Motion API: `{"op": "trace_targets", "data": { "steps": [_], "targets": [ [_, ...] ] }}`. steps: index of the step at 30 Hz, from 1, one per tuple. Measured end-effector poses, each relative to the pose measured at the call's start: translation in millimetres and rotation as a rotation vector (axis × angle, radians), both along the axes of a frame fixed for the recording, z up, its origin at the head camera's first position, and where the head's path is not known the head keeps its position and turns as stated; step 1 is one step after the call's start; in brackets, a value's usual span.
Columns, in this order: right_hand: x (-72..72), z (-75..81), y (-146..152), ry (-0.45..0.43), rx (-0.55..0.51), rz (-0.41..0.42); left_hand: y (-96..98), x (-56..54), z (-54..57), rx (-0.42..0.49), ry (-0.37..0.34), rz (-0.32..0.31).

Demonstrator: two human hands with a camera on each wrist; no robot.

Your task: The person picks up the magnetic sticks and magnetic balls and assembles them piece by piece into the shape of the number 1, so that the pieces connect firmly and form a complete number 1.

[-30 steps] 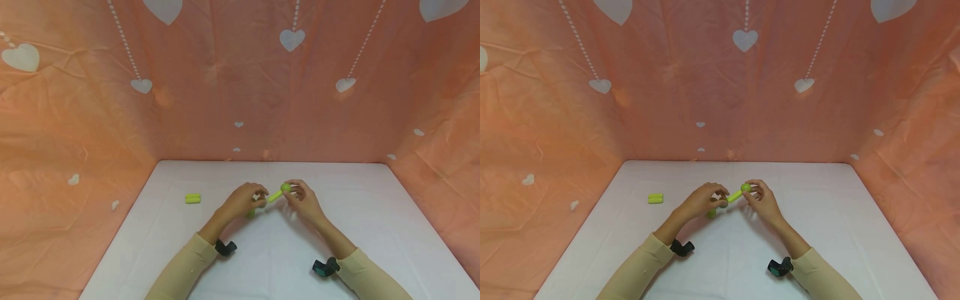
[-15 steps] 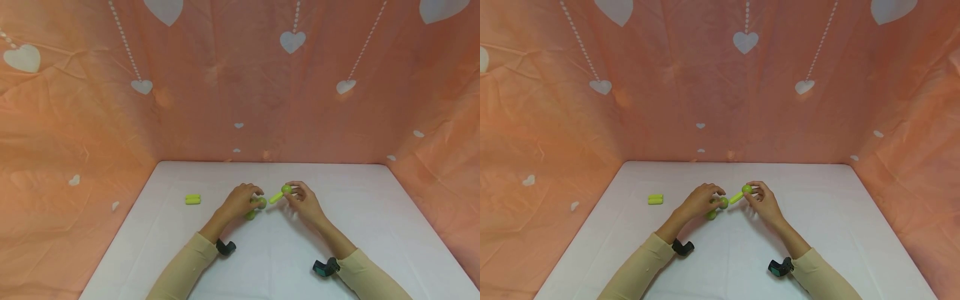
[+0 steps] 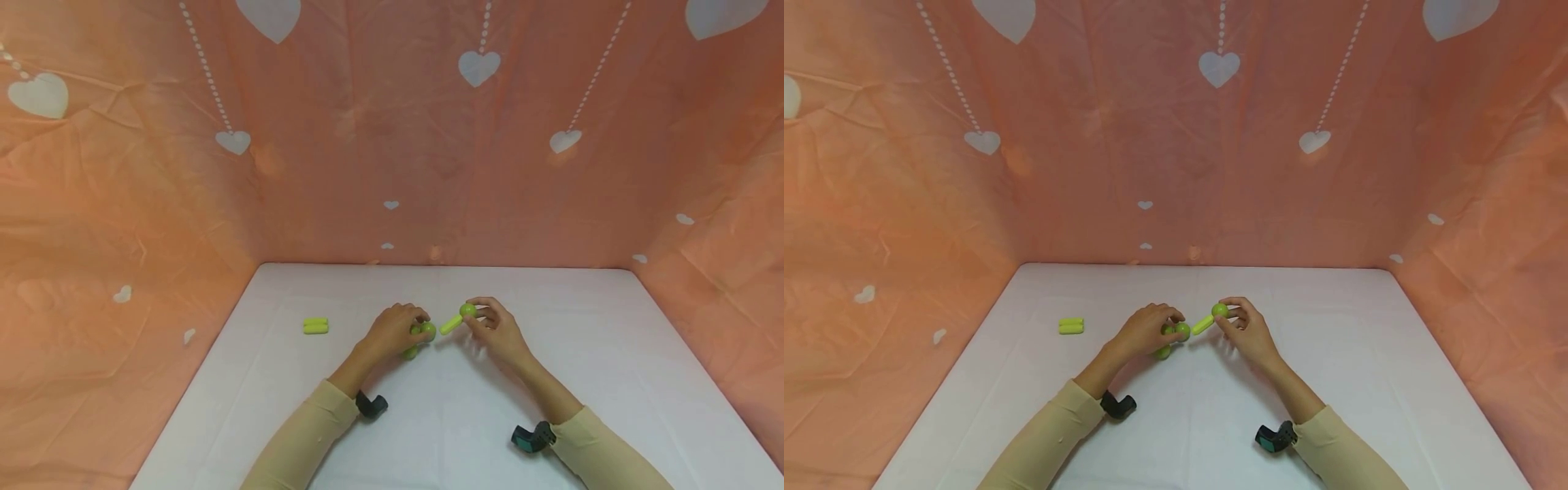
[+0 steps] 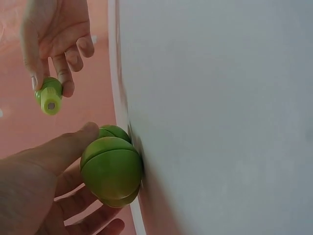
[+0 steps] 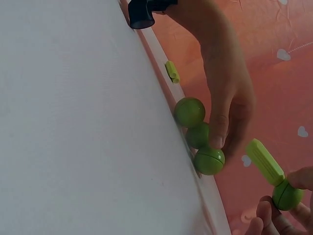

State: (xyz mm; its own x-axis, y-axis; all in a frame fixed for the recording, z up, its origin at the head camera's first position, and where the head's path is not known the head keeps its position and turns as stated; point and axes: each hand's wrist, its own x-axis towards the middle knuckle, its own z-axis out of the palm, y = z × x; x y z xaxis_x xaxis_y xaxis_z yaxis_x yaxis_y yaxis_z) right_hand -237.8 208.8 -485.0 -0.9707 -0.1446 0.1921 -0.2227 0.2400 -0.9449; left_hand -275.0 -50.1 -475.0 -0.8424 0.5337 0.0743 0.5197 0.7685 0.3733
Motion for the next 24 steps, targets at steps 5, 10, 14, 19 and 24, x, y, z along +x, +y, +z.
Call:
{"op": "trace_targets", "data": {
  "steps": [5, 10, 14, 19, 24],
  "targets": [
    [0.1, -0.1, 0.0, -0.004, 0.001, 0.0, 1.0, -0.1, -1.7, -0.007, 0.009, -0.004],
    [0.6, 2.0, -0.6, -0.02, -0.008, -0.001, 3.7, -0.6, -3.5, -0.019, 0.02, 0.009],
    [1.1, 2.6, -0.6, -0.028, -0.008, 0.0, 4.5, -0.8, -3.7, -0.031, 0.022, 0.019],
    [0.3, 1.4, 0.2, -0.012, -0.014, 0.008, 5.1, -0.5, -1.9, -0.028, 0.024, 0.021],
    [-0.6, 0.3, 1.3, 0.001, -0.021, 0.01, 5.2, 0.4, -0.9, -0.018, 0.021, 0.016]
  ]
}}
